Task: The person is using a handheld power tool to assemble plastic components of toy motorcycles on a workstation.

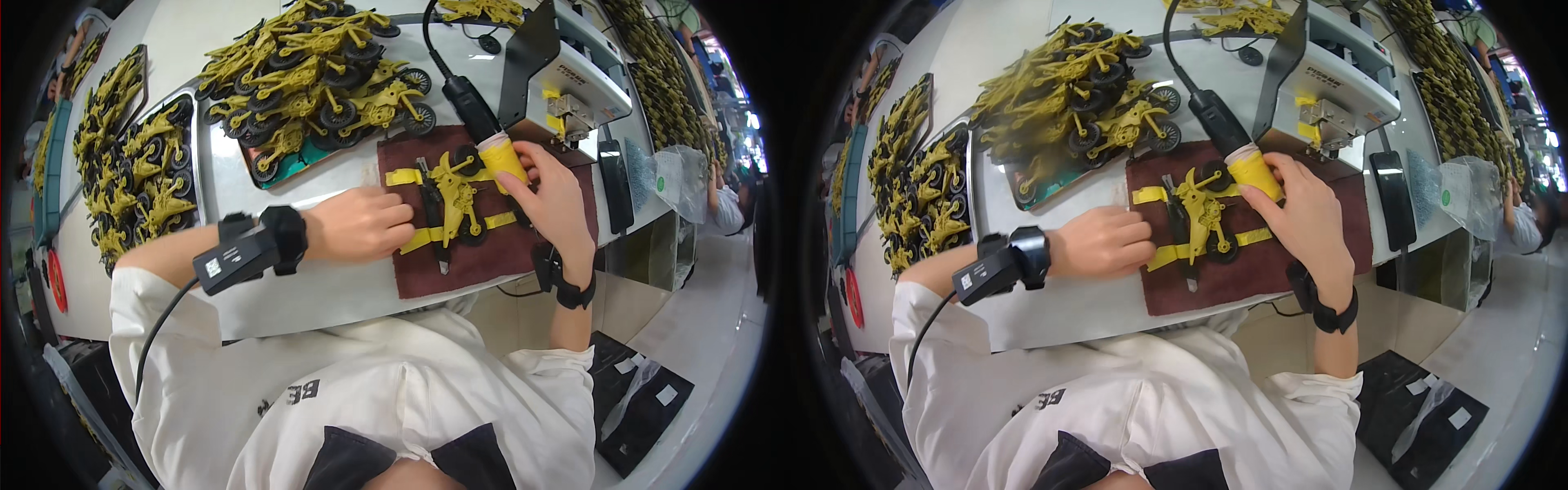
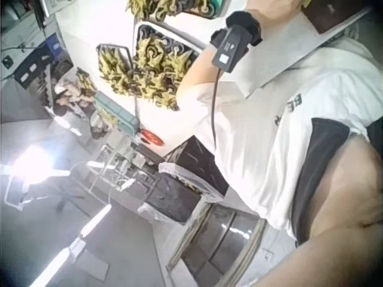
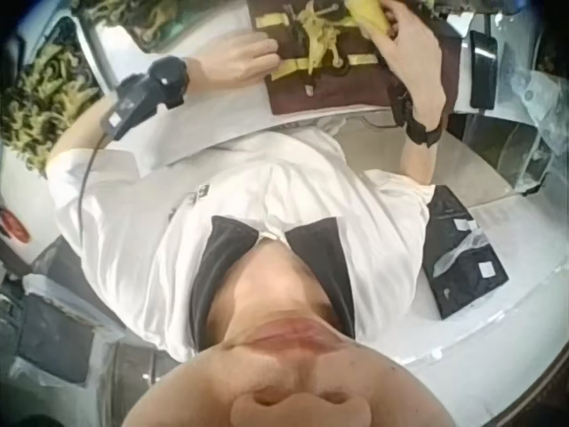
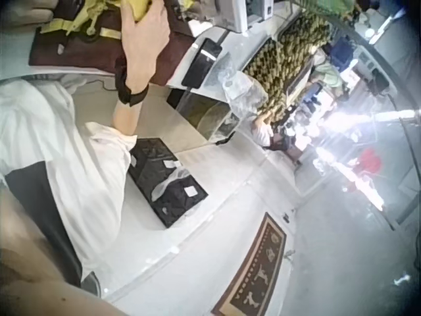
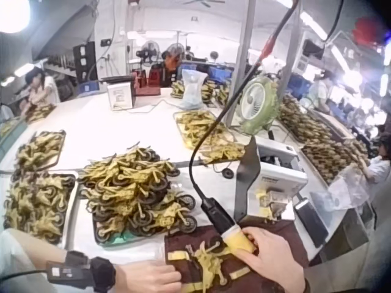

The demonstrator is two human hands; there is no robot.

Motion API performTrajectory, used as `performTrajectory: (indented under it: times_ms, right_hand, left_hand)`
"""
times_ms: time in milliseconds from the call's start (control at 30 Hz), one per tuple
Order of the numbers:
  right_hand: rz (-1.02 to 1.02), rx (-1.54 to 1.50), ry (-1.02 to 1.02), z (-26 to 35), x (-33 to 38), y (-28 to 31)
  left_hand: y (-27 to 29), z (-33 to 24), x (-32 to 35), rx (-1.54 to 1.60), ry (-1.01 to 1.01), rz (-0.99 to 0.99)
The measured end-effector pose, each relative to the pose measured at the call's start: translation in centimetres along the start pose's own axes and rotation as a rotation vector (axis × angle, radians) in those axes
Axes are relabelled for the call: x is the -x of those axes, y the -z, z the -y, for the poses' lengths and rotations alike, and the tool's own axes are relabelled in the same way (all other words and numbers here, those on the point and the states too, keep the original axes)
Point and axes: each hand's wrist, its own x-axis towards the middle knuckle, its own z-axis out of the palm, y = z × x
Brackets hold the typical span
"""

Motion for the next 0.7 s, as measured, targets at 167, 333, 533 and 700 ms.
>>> performTrajectory:
  times_ms: [167,333,533,700]
  right_hand:
    - [-0.075,0.222,0.138,-0.9,-0.8,-1.4]
    - [-0.137,0.242,0.217,-1.2,-1.3,-2.2]
    - [-0.290,-0.169,0.190,-0.5,0.9,-1.2]
    - [-0.618,-0.784,0.183,1.7,3.6,1.6]
  left_hand:
    - [0.0,0.3,-2.4,0.025,0.006,-0.120]
    - [-0.2,-0.2,-4.0,0.103,0.271,-0.350]
    - [-2.8,-1.2,-3.0,0.040,0.509,-0.169]
    - [-2.6,-0.6,-3.3,0.049,0.495,-0.151]
